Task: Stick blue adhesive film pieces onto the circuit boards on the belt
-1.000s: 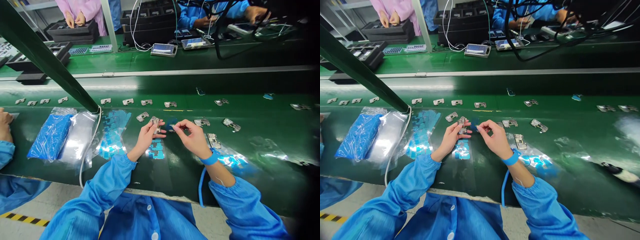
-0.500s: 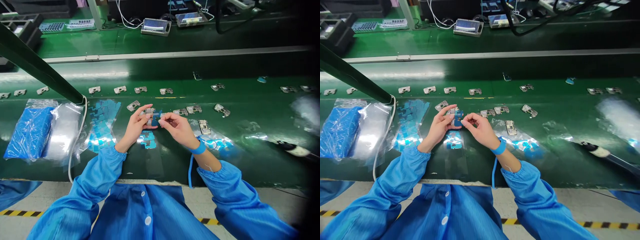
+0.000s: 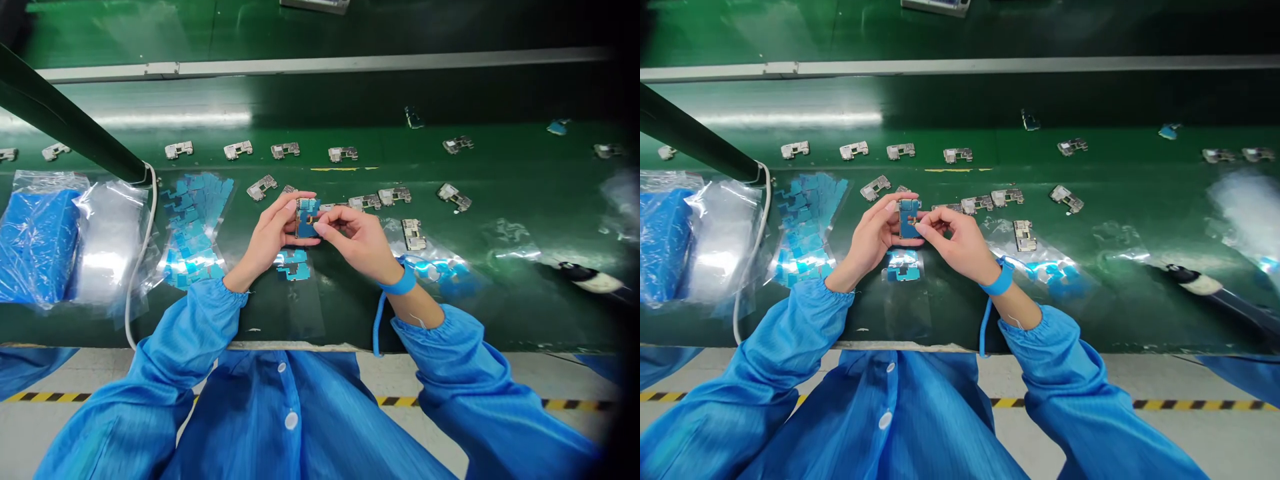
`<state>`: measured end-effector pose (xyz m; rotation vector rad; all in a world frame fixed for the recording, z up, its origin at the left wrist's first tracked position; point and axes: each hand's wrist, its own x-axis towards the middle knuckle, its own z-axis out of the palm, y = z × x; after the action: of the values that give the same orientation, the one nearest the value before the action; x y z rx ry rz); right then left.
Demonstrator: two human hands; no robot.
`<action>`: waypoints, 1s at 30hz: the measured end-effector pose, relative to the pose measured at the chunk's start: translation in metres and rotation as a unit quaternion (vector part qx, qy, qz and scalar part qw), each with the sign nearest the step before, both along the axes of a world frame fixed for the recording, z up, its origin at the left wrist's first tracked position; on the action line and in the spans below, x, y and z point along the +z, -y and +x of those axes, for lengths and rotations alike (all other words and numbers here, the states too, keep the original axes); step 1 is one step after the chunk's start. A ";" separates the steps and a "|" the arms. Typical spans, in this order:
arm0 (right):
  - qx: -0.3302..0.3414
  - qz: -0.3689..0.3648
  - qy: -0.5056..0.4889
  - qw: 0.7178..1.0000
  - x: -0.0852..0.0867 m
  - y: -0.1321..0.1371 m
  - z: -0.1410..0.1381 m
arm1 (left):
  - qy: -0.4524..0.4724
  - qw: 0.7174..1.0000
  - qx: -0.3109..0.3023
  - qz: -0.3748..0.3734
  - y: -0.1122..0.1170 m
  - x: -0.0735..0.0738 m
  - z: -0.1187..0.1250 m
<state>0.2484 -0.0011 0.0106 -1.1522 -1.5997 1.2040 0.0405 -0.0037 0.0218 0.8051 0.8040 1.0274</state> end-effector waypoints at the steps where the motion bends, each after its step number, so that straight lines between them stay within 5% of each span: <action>1: -0.002 0.001 0.004 1.000 0.000 0.000 0.000 | 0.000 1.000 0.000 0.001 0.000 0.000 0.000; 30: -0.013 0.012 -0.019 1.000 -0.006 0.002 -0.004 | -0.015 1.000 -0.003 0.018 -0.001 -0.005 0.003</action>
<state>0.2446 -0.0029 0.0045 -1.1237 -1.5624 1.1799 0.0431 -0.0032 0.0172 0.8548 0.8101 1.0287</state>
